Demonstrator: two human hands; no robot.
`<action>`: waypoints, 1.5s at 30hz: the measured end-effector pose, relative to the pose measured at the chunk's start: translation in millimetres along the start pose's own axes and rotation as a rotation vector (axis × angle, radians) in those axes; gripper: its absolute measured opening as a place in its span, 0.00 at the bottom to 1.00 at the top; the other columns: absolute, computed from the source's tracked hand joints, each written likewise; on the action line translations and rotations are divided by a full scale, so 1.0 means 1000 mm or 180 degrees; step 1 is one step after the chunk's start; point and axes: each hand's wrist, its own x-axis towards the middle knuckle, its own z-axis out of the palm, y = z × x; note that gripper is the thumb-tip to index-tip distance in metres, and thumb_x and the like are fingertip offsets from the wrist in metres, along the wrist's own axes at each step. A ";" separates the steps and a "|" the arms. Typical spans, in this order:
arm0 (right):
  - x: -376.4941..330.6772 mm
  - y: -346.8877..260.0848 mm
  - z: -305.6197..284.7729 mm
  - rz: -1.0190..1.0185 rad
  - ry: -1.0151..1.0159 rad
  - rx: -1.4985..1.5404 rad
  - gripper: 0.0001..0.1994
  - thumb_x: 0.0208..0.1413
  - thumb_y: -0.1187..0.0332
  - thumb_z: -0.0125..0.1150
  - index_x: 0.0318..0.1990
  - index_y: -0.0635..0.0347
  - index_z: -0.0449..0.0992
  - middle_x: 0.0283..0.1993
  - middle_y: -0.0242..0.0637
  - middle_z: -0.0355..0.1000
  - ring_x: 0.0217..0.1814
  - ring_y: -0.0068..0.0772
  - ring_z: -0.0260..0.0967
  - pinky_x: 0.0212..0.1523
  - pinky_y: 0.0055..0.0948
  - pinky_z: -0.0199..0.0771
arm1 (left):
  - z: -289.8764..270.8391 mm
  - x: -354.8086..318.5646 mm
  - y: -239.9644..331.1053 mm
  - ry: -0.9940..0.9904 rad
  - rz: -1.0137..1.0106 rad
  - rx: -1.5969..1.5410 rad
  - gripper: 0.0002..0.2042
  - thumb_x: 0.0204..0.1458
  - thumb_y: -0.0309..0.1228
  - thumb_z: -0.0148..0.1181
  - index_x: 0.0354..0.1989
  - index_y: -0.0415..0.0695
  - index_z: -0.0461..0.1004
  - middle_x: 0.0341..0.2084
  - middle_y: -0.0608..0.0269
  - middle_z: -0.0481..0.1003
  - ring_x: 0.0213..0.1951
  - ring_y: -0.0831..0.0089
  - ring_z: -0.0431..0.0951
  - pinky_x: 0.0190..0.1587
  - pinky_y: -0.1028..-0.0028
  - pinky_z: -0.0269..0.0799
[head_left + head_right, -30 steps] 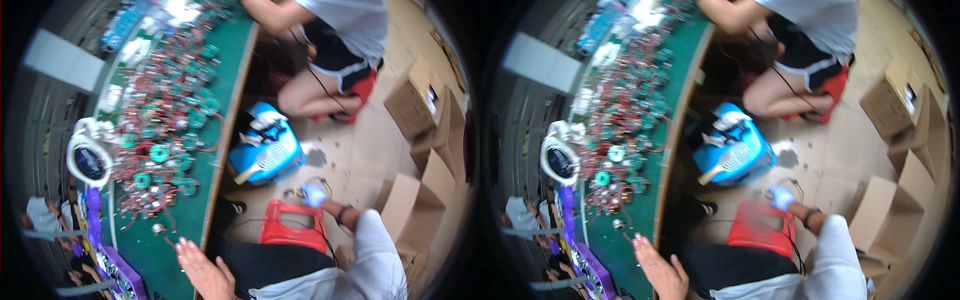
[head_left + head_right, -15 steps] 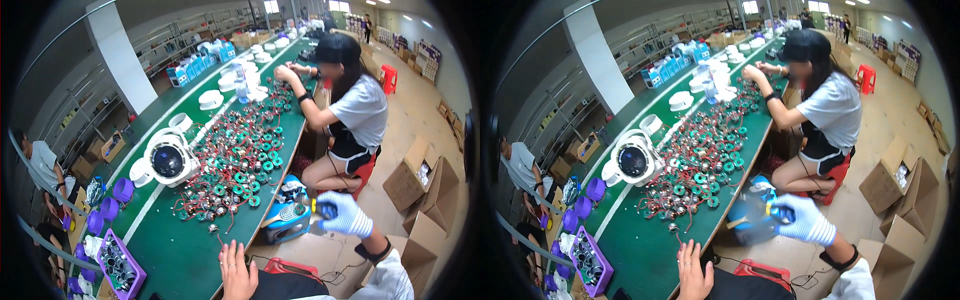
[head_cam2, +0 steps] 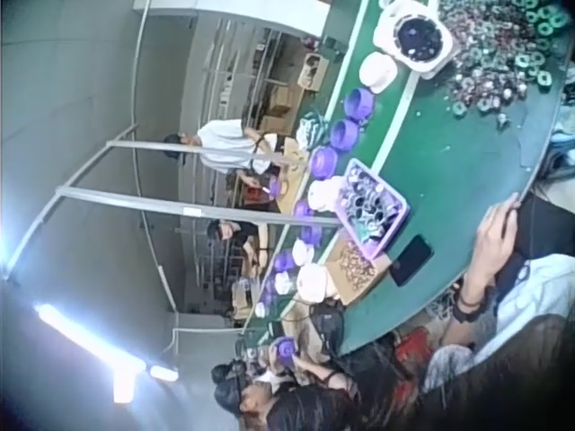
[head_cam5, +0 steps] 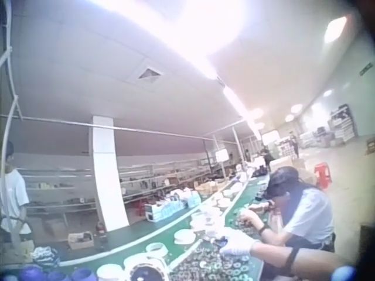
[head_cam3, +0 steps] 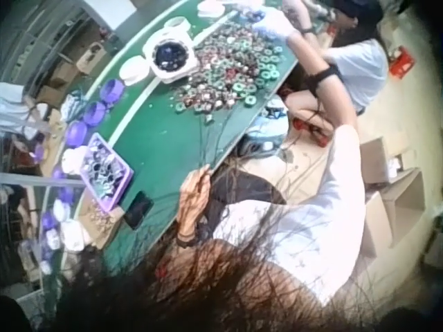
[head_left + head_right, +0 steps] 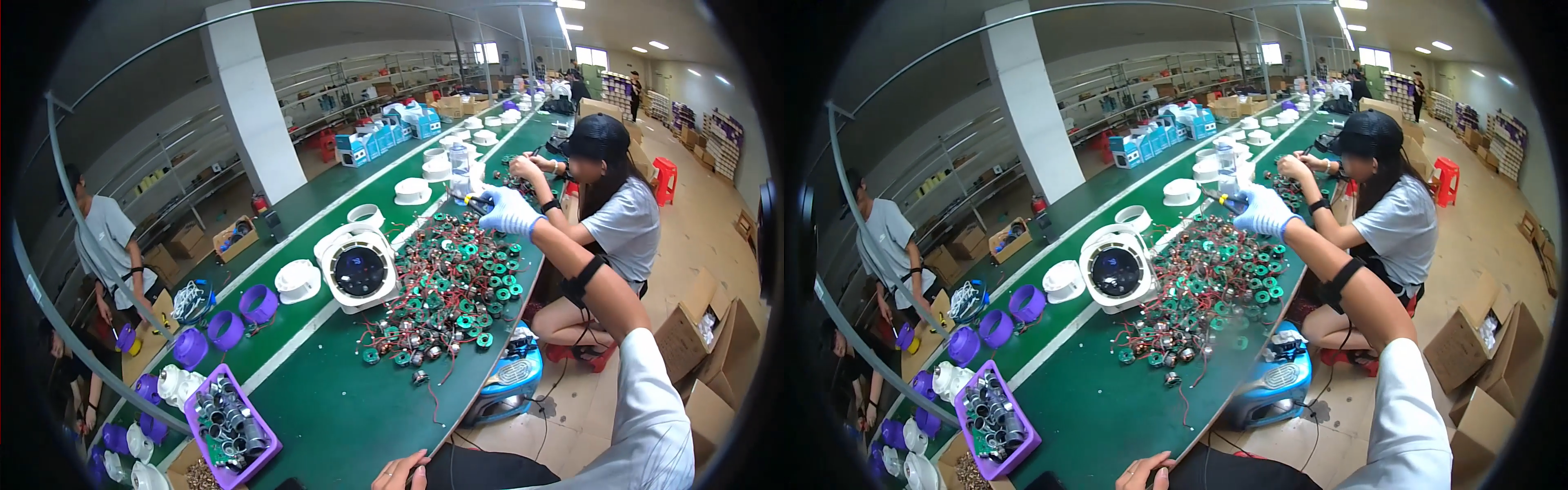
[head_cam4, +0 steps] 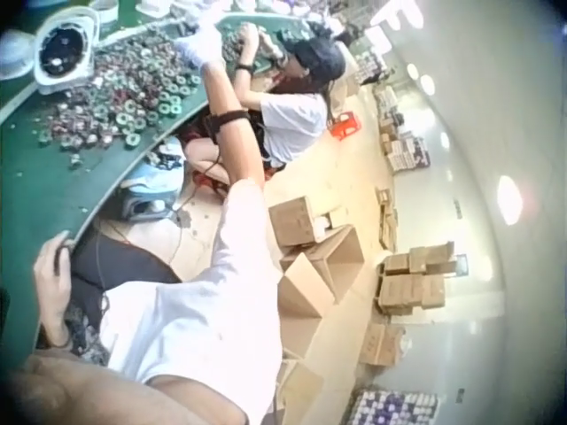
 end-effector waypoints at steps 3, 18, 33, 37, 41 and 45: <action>0.018 0.001 0.041 0.0026 -0.0462 -0.0682 0.25 0.36 0.60 0.71 0.46 0.63 0.81 0.44 0.53 0.79 0.48 0.48 0.78 0.50 0.39 0.78 | -0.011 -0.011 -0.006 -0.0078 -0.0119 0.0100 0.13 0.63 0.26 0.53 0.54 0.38 0.74 0.41 0.49 0.78 0.42 0.50 0.78 0.45 0.59 0.73; -0.102 -0.054 0.001 -0.0643 0.1202 -0.1313 0.33 0.42 0.72 0.66 0.62 0.57 0.67 0.51 0.50 0.68 0.53 0.55 0.66 0.55 0.49 0.66 | -0.124 0.060 0.019 -0.0551 -0.0788 0.0634 0.18 0.57 0.29 0.59 0.54 0.34 0.74 0.47 0.47 0.79 0.50 0.59 0.81 0.54 0.63 0.75; -0.301 -0.150 0.164 -0.0455 0.0612 0.1712 0.26 0.37 0.66 0.72 0.49 0.59 0.73 0.44 0.47 0.71 0.47 0.55 0.68 0.50 0.47 0.69 | -0.192 0.339 -0.324 0.0264 -0.1895 0.2889 0.22 0.57 0.40 0.57 0.63 0.65 0.70 0.57 0.42 0.71 0.60 0.40 0.69 0.65 0.50 0.64; -0.295 -0.154 0.160 -0.0633 0.0331 0.1957 0.25 0.37 0.69 0.71 0.48 0.61 0.73 0.41 0.48 0.70 0.43 0.56 0.67 0.43 0.46 0.68 | -0.233 0.324 -0.374 0.0271 -0.1492 0.2442 0.14 0.52 0.33 0.61 0.48 0.54 0.78 0.49 0.44 0.77 0.54 0.46 0.76 0.58 0.55 0.71; -0.306 -0.151 0.167 -0.0224 0.0635 0.1815 0.22 0.42 0.71 0.70 0.48 0.61 0.73 0.42 0.43 0.70 0.46 0.47 0.67 0.46 0.39 0.68 | -0.199 0.343 -0.322 0.0462 -0.1415 0.2249 0.08 0.44 0.27 0.67 0.34 0.46 0.81 0.38 0.51 0.82 0.45 0.52 0.81 0.50 0.59 0.76; -0.302 -0.142 0.166 -0.0656 0.0645 0.1730 0.31 0.35 0.70 0.76 0.52 0.63 0.71 0.44 0.47 0.70 0.44 0.50 0.69 0.46 0.42 0.73 | -0.208 0.339 -0.272 0.0928 -0.1055 0.2000 0.08 0.43 0.26 0.68 0.33 0.43 0.79 0.35 0.53 0.82 0.42 0.58 0.82 0.47 0.64 0.76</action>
